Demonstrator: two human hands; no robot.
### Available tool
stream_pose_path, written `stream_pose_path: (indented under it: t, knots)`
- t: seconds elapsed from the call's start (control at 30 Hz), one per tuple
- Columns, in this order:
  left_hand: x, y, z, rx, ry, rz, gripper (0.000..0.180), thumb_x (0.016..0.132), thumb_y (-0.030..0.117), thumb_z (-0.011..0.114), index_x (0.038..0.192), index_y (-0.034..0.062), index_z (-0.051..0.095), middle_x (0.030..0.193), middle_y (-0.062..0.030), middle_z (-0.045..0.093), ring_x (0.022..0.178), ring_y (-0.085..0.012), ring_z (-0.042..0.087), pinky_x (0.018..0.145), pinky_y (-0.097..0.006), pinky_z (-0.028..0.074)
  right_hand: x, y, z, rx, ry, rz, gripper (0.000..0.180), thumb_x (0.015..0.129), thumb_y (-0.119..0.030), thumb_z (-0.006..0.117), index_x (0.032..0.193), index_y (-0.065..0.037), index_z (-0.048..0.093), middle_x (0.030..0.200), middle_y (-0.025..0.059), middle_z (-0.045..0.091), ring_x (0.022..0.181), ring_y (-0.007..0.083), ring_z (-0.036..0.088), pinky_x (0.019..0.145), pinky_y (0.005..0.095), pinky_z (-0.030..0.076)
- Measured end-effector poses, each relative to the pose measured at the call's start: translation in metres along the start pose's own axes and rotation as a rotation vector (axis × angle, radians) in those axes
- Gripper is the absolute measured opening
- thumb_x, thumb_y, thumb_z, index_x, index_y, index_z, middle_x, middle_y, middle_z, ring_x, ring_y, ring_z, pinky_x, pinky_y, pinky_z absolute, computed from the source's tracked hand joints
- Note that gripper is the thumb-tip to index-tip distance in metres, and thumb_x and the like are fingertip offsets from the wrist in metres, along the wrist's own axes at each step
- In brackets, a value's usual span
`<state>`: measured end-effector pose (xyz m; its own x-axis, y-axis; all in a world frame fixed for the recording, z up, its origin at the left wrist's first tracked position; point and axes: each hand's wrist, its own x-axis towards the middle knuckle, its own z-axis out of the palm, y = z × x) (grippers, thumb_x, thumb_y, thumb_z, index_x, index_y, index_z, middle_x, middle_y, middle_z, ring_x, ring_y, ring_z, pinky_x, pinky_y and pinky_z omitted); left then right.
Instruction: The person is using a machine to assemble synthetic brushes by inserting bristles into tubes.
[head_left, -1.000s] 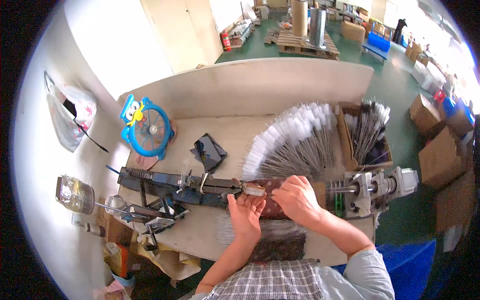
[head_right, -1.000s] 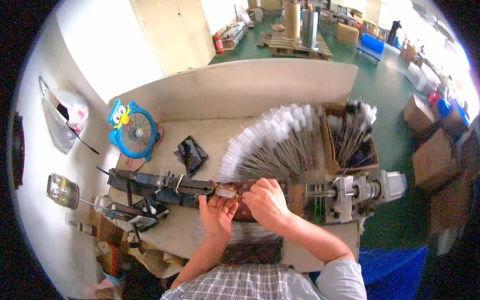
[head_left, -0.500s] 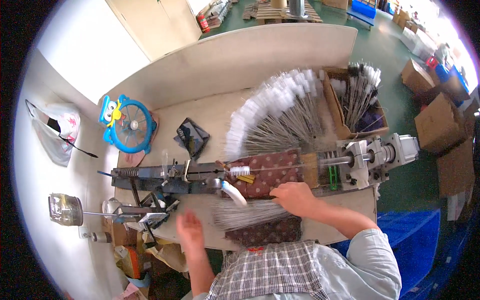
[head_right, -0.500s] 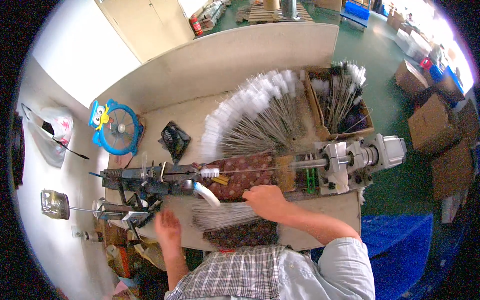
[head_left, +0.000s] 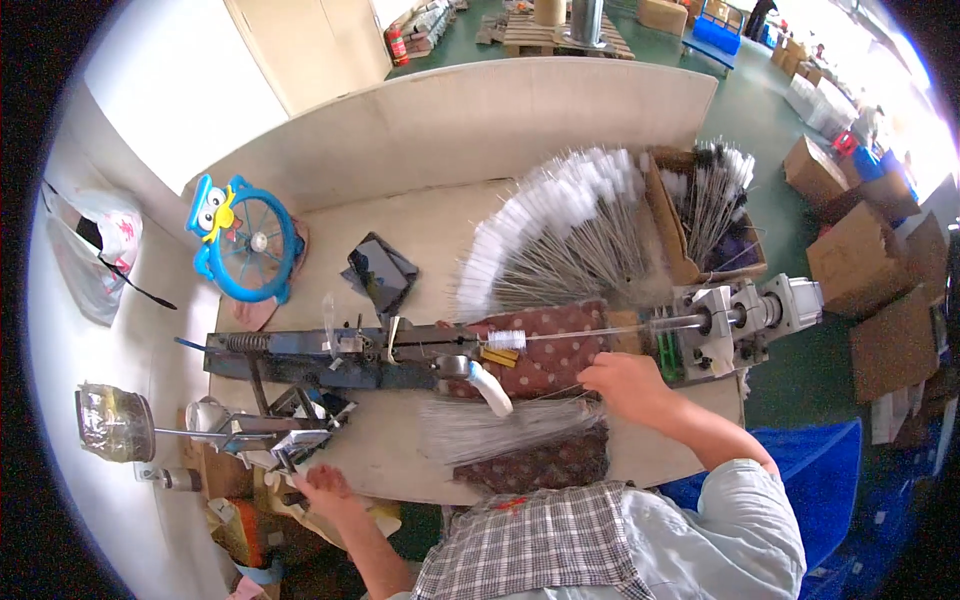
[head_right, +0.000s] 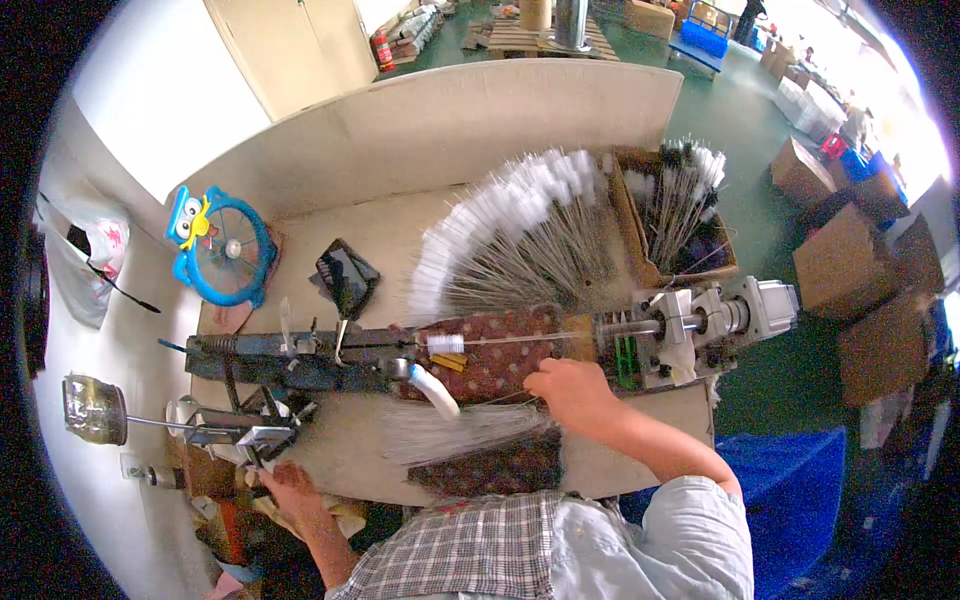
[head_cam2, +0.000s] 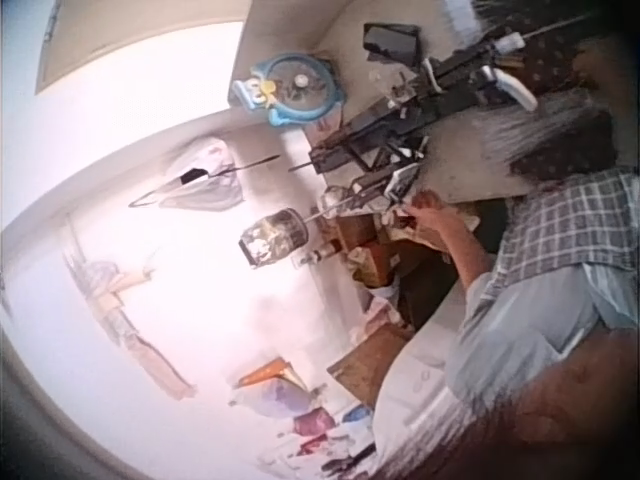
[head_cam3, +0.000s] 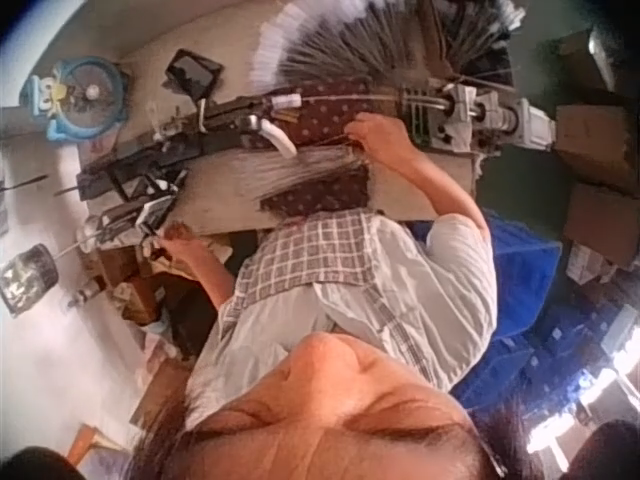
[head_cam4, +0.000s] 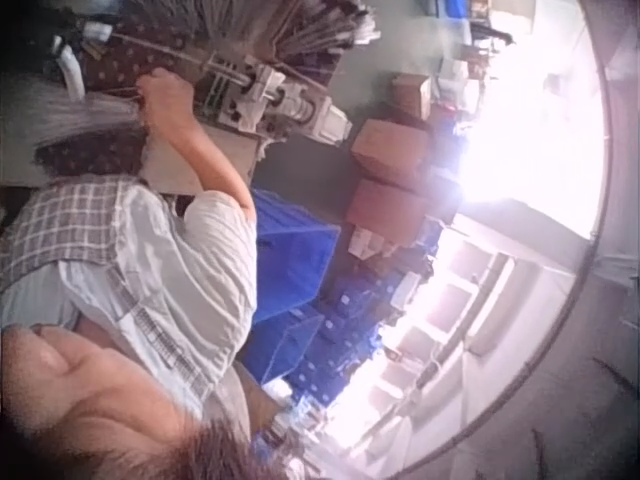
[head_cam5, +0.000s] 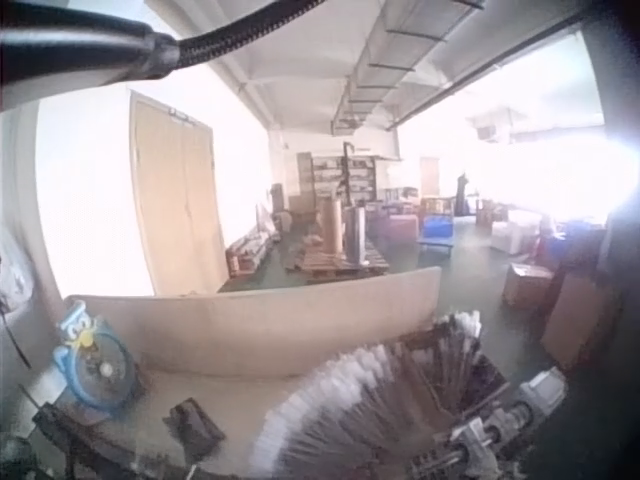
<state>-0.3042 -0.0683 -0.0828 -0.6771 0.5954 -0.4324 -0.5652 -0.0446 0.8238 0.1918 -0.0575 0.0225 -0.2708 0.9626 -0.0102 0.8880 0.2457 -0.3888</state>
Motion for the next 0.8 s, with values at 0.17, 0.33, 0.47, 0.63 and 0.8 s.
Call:
stream_pose_path:
  t: [0.17, 0.33, 0.47, 0.63, 0.8]
  knots:
    - [-0.098, -0.066, 0.087, 0.078, -0.39, -0.364, 0.025, 0.091, 0.028, 0.047, 0.104, 0.0076, 0.053, 0.098, -0.0072, 0.06, 0.09, -0.02, 0.058, 0.078, -0.033, 0.049, -0.002, 0.005, 0.002, -0.021, -0.085, -0.002, 0.016, 0.075, -0.007, 0.054, 0.089, -0.01, 0.061, 0.082, 0.0099, 0.057, 0.08, 0.0305, 0.061, 0.065, 0.0417, 0.05]
    - [-0.192, -0.102, 0.179, 0.287, -0.664, -0.381, 0.026, 0.088, 0.023, 0.053, 0.107, 0.0066, 0.048, 0.095, -0.0068, 0.058, 0.088, -0.0194, 0.057, 0.08, -0.036, 0.048, -0.007, 0.008, 0.01, 0.032, -0.057, -0.041, 0.023, 0.072, -0.003, 0.056, 0.094, -0.007, 0.058, 0.086, 0.0116, 0.056, 0.08, 0.0328, 0.061, 0.065, 0.0434, 0.05]
    - [-0.24, -0.071, 0.227, 0.202, -0.629, -0.836, 0.018, 0.085, 0.025, 0.06, 0.085, 0.0094, 0.052, 0.069, -0.0019, 0.054, 0.066, -0.0162, 0.054, 0.071, -0.036, 0.049, -0.006, 0.007, 0.015, 0.026, -0.117, 0.01, 0.025, 0.07, -0.002, 0.058, 0.094, -0.005, 0.056, 0.089, 0.0129, 0.055, 0.079, 0.0332, 0.061, 0.066, 0.0426, 0.051]
    - [-0.204, 0.021, 0.224, -0.229, -0.698, -1.106, 0.039, 0.09, 0.043, 0.048, 0.089, 0.0043, 0.057, 0.058, 0.0033, 0.044, 0.045, -0.0077, 0.042, 0.054, -0.026, 0.042, -0.012, 0.006, -0.004, -0.026, -0.052, -0.01, 0.019, 0.07, -0.002, 0.057, 0.088, -0.003, 0.054, 0.088, 0.0136, 0.054, 0.081, 0.0315, 0.059, 0.068, 0.0433, 0.051]
    - [-0.225, 0.0, 0.187, 0.336, -0.824, -0.885, 0.045, 0.093, 0.044, 0.041, 0.089, 0.0052, 0.063, 0.069, -0.0079, 0.061, 0.047, -0.0165, 0.05, 0.054, -0.033, 0.048, -0.013, 0.009, -0.068, -0.181, 0.113, 0.004, 0.016, 0.07, 0.0, 0.056, 0.085, -0.005, 0.053, 0.082, 0.0129, 0.051, 0.081, 0.0313, 0.056, 0.066, 0.0436, 0.048]
